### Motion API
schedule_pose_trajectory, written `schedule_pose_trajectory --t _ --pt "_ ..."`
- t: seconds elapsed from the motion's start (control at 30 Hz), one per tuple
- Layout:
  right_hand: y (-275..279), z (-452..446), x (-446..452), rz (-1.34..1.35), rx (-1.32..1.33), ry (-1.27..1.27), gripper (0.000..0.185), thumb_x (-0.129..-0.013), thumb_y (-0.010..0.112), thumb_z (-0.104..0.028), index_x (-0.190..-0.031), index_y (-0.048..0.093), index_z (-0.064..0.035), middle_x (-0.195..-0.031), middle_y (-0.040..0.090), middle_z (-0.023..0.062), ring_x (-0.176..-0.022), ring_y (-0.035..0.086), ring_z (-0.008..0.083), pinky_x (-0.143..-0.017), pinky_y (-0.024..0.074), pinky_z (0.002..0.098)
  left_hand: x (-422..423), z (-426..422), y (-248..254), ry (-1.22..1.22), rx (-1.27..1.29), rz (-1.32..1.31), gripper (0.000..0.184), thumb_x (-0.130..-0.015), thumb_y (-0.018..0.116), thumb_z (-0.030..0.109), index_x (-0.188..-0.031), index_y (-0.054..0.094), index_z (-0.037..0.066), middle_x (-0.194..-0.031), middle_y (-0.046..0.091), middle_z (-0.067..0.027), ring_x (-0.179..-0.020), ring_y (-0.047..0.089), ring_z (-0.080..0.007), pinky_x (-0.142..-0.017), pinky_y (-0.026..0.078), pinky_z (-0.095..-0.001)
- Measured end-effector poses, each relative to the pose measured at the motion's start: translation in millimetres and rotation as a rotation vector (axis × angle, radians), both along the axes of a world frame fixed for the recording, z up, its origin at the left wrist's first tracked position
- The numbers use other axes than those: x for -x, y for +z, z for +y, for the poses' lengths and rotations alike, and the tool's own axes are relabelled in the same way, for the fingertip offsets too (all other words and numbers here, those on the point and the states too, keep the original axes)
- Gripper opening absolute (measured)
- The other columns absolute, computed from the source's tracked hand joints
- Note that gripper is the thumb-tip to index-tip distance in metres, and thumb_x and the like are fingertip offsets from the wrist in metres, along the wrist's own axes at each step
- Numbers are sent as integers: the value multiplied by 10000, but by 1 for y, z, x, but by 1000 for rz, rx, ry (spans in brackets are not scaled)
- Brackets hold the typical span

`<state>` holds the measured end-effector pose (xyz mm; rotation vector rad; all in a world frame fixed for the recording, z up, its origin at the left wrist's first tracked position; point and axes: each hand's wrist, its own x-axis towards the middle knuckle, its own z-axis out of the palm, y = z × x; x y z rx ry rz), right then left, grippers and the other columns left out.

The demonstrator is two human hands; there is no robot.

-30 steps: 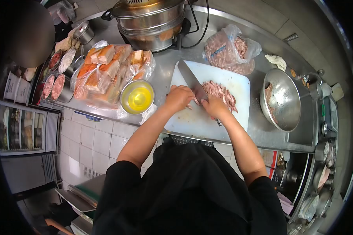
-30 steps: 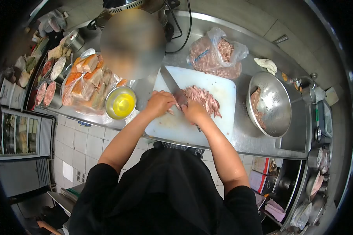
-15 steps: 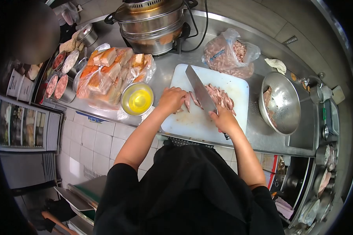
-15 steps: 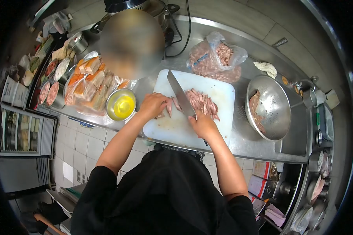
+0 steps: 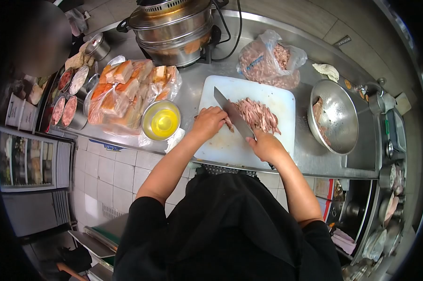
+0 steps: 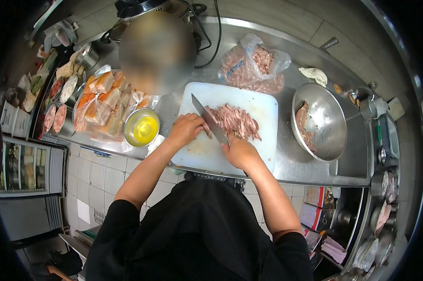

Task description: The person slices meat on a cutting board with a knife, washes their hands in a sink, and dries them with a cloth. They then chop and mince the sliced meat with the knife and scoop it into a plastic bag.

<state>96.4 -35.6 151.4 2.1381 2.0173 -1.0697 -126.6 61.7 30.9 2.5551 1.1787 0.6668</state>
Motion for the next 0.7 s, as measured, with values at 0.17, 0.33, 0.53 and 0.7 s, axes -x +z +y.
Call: schedule_pose_trajectory --t 0.17,0.33,0.53,0.7 --pt "-11 4 7 63 54 16 372 -1041 507 -288 -1151 576 61 -805 692 247 -707 683 366 -726 543 503 -2 4 -11 -12 15 -49 163 -813 747 98 -968 699 123 -969 633 -60 -1004 623 -295 -860 485 -440" --pt "-56 33 27 108 28 -49 351 -1052 489 -275 -1115 558 64 -666 677 193 -502 659 304 -590 551 459 -1 9 -10 -49 70 -75 135 -823 736 89 -952 698 94 -953 636 -89 -983 621 -328 -854 514 -451" --pt "-36 58 22 102 -49 18 375 -1044 487 -275 -1159 552 76 -669 682 187 -478 653 301 -559 558 444 3 7 -7 -62 73 -120 64 -858 702 91 -921 695 89 -954 643 -100 -970 621 -333 -845 518 -451" --pt "-39 30 15 163 24 -12 378 -1033 501 -270 -1197 553 67 -692 689 189 -473 656 280 -545 555 427 0 6 -8 -30 72 -118 71 -860 700 89 -930 699 80 -953 655 -110 -970 626 -339 -847 520 -445"
